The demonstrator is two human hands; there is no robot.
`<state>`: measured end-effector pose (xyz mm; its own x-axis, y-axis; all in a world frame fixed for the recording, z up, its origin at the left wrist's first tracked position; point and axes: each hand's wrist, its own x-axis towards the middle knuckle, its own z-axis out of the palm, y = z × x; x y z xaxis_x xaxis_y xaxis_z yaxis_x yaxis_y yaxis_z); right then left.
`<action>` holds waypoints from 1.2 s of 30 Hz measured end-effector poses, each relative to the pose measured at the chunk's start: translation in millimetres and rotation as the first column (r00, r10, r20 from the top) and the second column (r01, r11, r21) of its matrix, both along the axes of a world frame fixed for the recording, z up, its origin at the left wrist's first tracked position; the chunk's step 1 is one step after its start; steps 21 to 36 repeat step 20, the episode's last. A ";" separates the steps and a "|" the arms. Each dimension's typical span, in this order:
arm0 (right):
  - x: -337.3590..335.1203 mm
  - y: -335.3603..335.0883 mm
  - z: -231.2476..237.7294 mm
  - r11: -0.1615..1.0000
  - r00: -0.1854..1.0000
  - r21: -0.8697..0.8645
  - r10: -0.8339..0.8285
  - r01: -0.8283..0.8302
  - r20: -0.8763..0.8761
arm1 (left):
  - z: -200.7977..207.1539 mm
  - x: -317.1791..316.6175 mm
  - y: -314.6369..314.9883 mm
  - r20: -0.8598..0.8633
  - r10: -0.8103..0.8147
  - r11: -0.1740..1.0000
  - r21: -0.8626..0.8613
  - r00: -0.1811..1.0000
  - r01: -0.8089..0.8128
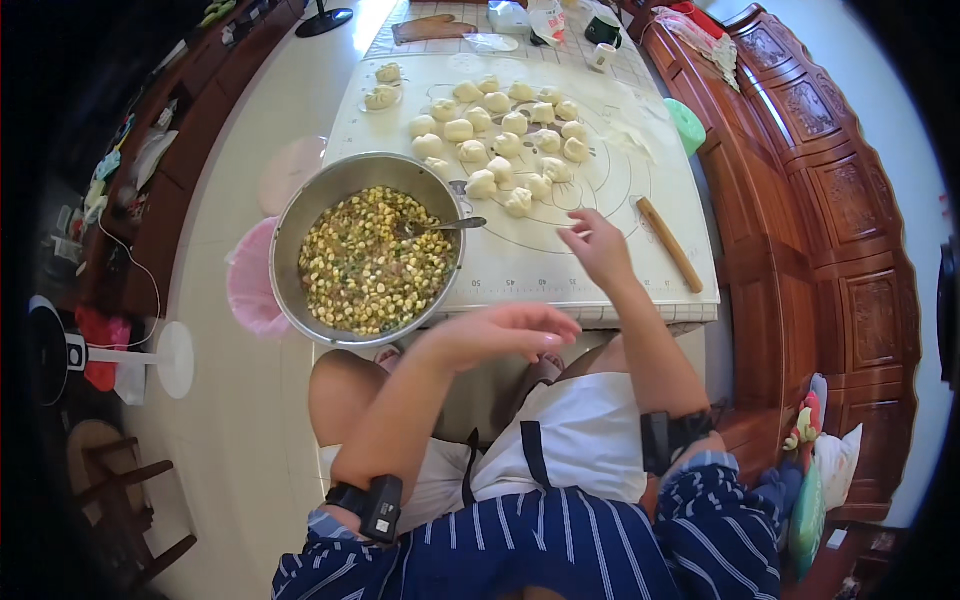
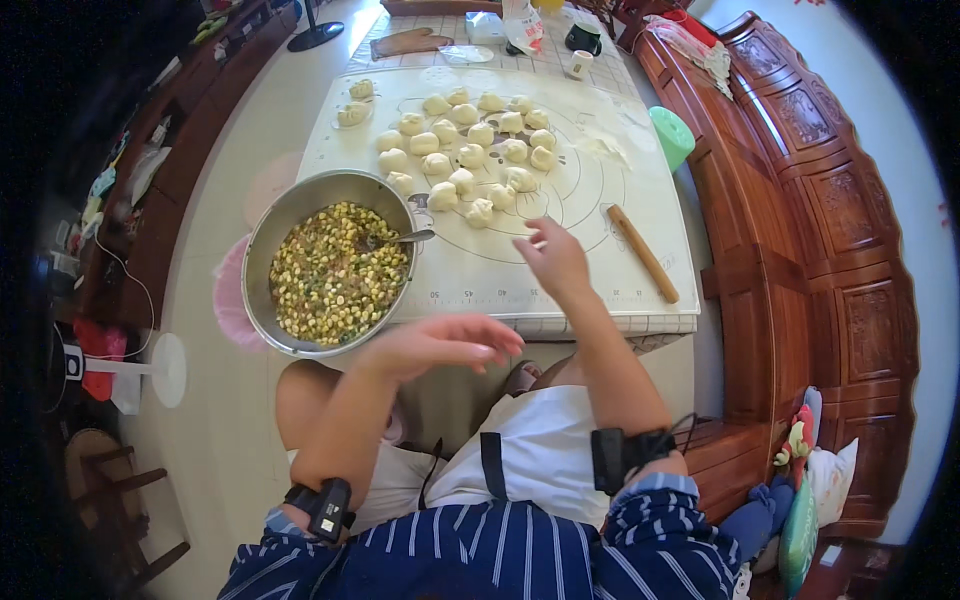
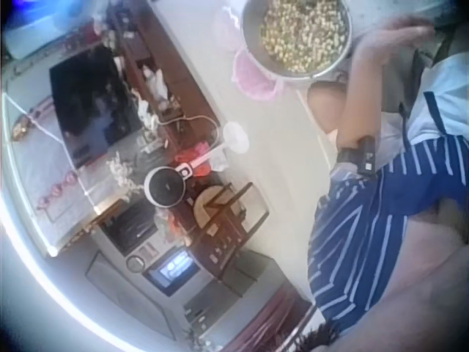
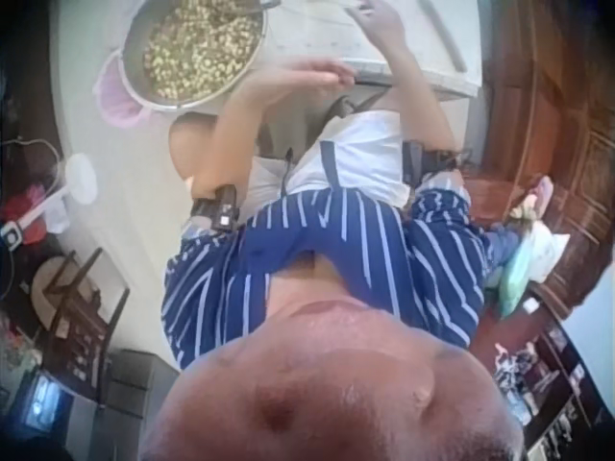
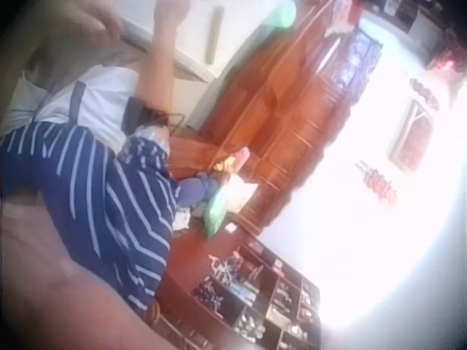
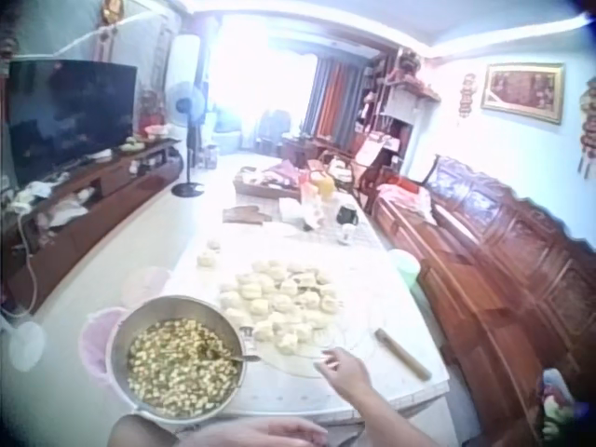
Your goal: The person is filling and folding dough to make dumplings or buns at a table.
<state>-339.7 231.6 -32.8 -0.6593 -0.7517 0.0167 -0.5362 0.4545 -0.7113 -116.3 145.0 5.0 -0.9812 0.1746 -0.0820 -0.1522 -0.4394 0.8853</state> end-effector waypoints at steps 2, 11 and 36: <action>13.6 -29.6 -4.7 0.998 0.981 0.053 0.048 -0.039 -0.189 | -31.6 -13.7 15.9 0.131 -0.072 0.984 -0.153 0.989 0.092; -5.0 -71.8 -34.9 0.963 0.855 0.252 0.208 -0.094 -0.475 | -29.2 -27.3 -4.3 0.212 0.157 0.961 -0.259 0.965 -0.099; 25.1 -35.9 -60.4 0.956 0.969 -0.289 -0.025 -0.049 -0.246 | -26.5 -31.0 -5.1 0.326 0.226 0.960 -0.237 0.918 -0.152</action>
